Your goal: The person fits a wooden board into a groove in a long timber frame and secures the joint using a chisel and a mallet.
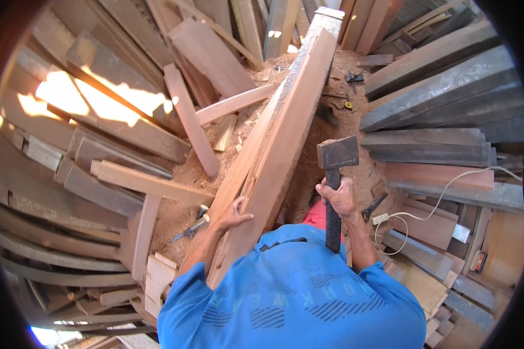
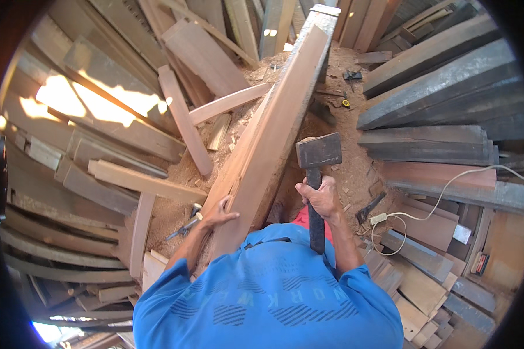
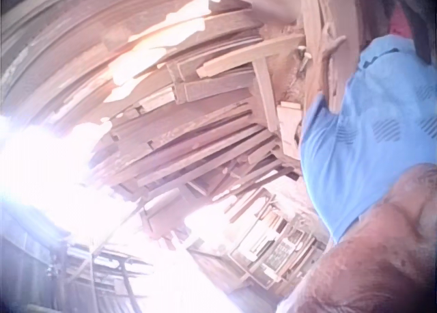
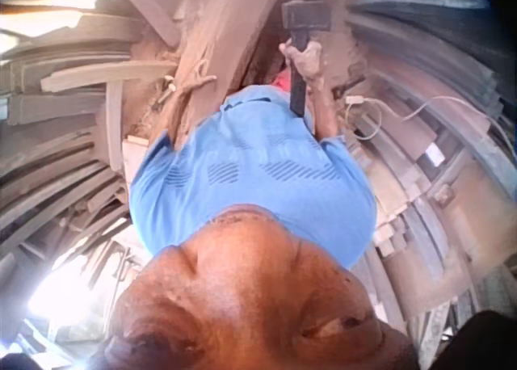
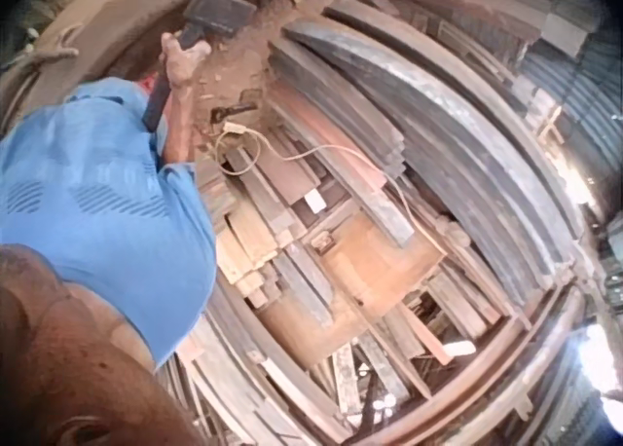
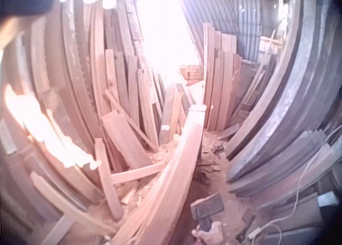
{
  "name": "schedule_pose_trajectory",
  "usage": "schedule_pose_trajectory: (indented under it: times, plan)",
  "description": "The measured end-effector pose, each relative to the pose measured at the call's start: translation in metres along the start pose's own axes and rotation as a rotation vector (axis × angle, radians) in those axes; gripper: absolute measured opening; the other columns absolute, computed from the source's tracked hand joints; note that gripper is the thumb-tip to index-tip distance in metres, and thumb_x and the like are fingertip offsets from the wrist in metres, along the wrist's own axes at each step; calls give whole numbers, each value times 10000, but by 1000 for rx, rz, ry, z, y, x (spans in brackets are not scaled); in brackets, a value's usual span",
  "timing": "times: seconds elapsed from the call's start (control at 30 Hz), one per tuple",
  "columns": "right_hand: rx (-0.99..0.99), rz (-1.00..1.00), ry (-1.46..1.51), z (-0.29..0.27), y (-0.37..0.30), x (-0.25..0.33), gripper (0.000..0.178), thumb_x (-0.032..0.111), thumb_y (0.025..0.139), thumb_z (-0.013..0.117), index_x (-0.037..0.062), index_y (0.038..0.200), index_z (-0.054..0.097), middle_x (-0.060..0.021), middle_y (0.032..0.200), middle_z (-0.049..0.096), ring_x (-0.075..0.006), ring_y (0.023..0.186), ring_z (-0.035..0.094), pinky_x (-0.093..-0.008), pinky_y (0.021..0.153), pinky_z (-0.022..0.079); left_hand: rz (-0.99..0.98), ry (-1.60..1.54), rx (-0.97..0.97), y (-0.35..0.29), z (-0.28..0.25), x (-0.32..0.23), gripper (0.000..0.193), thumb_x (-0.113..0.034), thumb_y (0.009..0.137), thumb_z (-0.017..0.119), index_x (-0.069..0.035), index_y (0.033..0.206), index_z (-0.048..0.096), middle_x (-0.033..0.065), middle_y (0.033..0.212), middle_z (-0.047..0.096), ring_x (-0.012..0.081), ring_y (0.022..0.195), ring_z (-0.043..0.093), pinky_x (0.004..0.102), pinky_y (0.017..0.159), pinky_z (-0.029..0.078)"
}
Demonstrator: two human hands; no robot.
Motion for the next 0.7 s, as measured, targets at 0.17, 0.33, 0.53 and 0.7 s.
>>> schedule_pose_trajectory:
  times: [0.17, 0.33, 0.53, 0.7]
  plan:
    - [-91, -168, -241, -19, -6, 67, 270, 274, 935, 729, 31, 875, 627, -23, 674, 604, -114, 601, 592, -291, 563, 483, -305, -906, 350, -40, 5, -101, 889, -311, 798, 832, -30, 1510, 380, 140, 1401, 555, 222, 1278, 556, 392, 1087, 456]
    - [-253, -551, -429, -22, -31, 160, 357, 345, 942, 728, 4, 914, 626, -82, 706, 623, -227, 629, 616, -368, 613, 497, -227, -1173, 546, -46, 69, -53, 1020, -436, 803, 798, -71, 1584, 252, 91, 1476, 482, 191, 1333, 488, 349, 1123, 392]
    - [-188, -353, -1228, -4, -20, 161, 340, 290, 940, 688, -8, 1092, 629, -266, 865, 688, -461, 856, 680, -508, 744, 534, -46, -1170, 500, -32, 94, -99, 1125, -550, 803, 763, -102, 1625, 139, 76, 1566, 397, 184, 1394, 426, 329, 1161, 326]
    - [-30, -314, -1319, 11, -30, 144, 418, 267, 918, 700, -18, 1206, 596, -272, 912, 695, -459, 868, 685, -523, 764, 538, 71, -1124, 520, -22, 89, -113, 1176, -615, 808, 728, -115, 1641, 65, 77, 1646, 289, 182, 1458, 350, 328, 1198, 254]
Point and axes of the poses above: each hand's wrist, its own y-axis towards the middle knuckle, its own z-axis out of the palm, x = y × z, the point moved 7 cm from there along y, towards the middle knuckle
